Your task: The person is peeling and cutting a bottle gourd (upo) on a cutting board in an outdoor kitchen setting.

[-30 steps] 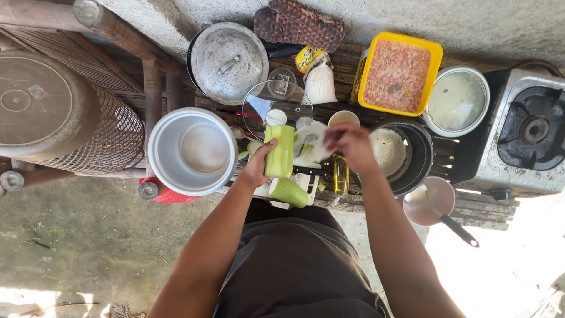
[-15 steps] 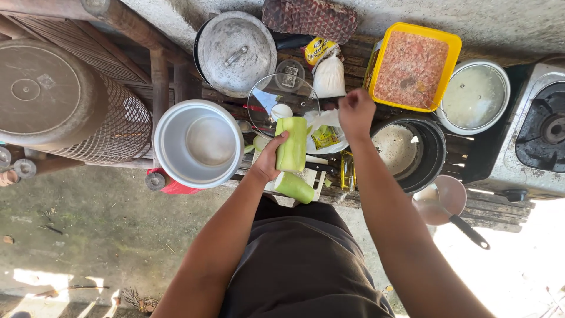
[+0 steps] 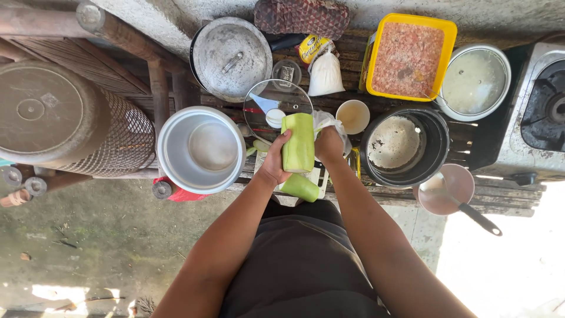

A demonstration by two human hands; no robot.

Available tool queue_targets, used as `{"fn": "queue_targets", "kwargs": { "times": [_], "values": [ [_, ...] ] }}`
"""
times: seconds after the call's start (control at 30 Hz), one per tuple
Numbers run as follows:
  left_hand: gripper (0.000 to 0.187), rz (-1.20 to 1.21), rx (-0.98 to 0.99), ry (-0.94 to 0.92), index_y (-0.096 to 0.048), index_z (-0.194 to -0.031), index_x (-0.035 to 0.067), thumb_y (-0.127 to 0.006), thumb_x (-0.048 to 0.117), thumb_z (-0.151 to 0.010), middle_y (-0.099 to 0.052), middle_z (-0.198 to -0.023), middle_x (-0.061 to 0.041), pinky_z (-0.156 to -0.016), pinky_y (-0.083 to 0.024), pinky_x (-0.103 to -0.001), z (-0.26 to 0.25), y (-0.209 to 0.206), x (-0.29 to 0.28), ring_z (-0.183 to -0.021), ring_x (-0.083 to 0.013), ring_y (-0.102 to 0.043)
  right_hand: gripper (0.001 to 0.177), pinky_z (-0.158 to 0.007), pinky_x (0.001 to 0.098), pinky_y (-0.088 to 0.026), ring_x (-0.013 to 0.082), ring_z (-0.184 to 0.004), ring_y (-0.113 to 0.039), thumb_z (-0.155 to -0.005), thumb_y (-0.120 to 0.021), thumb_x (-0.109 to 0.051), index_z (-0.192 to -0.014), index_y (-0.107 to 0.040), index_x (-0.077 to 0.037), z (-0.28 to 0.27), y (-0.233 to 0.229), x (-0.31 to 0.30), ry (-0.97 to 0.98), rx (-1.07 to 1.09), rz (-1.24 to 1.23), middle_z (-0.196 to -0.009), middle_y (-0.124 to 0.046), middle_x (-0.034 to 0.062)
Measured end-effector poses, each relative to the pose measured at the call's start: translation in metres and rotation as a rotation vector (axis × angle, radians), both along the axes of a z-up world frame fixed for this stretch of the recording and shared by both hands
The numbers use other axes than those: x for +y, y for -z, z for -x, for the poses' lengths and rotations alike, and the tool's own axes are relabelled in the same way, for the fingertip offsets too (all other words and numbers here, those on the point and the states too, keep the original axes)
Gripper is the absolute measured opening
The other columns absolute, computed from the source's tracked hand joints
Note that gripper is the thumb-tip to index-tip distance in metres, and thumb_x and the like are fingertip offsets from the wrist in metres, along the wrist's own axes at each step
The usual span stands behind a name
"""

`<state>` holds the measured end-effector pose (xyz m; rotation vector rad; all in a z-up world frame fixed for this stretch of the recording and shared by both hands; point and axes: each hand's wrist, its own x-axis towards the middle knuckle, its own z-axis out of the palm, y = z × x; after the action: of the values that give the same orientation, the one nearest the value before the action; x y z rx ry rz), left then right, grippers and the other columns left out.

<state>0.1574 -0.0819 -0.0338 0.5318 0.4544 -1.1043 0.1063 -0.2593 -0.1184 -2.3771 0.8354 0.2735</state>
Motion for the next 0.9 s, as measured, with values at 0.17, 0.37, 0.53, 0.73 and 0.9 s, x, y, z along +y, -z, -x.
{"fn": "queue_targets", "kwargs": {
  "times": [0.17,0.37,0.53,0.73,0.9],
  "values": [
    [0.059,0.010,0.017,0.016,-0.058,-0.137,0.005,-0.066,0.045,-0.095,-0.070,-0.121,-0.012,-0.097,-0.056,-0.042,0.000,0.002,0.002,-0.109,-0.0238,-0.070,0.045,-0.101,0.0435,-0.054,0.0339,-0.117,-0.069,-0.094,-0.070,-0.040,-0.119,-0.069,-0.002,0.005,0.062,-0.010,-0.147,0.292,0.151,-0.123,-0.070,0.0199],
    [0.062,0.076,0.053,-0.006,-0.057,-0.138,0.005,-0.066,0.047,-0.094,-0.070,-0.123,-0.013,-0.097,-0.056,-0.041,-0.001,-0.012,-0.001,-0.110,-0.0245,-0.070,0.064,-0.092,0.0469,-0.052,0.0366,-0.110,-0.066,-0.080,-0.079,-0.044,-0.127,-0.062,-0.004,0.006,0.030,-0.011,-0.224,0.038,0.129,-0.120,-0.067,0.0206],
    [0.062,0.065,0.030,0.044,-0.057,-0.140,0.003,-0.067,0.047,-0.096,-0.069,-0.124,-0.014,-0.097,-0.056,-0.043,0.006,-0.001,-0.003,-0.110,-0.0250,-0.069,0.052,-0.097,0.0468,-0.051,0.0360,-0.115,-0.065,-0.085,-0.076,-0.043,-0.124,-0.067,-0.009,0.012,0.008,-0.011,-0.212,-0.020,0.089,-0.123,-0.070,0.0164],
    [0.064,0.069,0.028,0.044,-0.056,-0.139,0.002,-0.066,0.046,-0.095,-0.069,-0.125,-0.016,-0.096,-0.058,-0.043,0.005,-0.015,-0.001,-0.110,-0.0261,-0.070,0.046,-0.097,0.0454,-0.051,0.0354,-0.115,-0.064,-0.080,-0.077,-0.037,-0.112,-0.070,-0.005,0.029,0.024,-0.008,-0.205,0.067,0.113,-0.118,-0.069,0.0176],
    [0.064,0.047,0.003,0.084,-0.055,-0.138,0.001,-0.065,0.047,-0.095,-0.069,-0.124,-0.016,-0.095,-0.059,-0.045,0.014,0.001,0.005,-0.109,-0.0271,-0.071,0.040,-0.099,0.0462,-0.050,0.0348,-0.117,-0.063,-0.081,-0.072,-0.033,-0.112,-0.071,-0.007,0.040,0.051,-0.001,-0.272,0.051,0.291,-0.119,-0.069,0.0167]
  ]
}}
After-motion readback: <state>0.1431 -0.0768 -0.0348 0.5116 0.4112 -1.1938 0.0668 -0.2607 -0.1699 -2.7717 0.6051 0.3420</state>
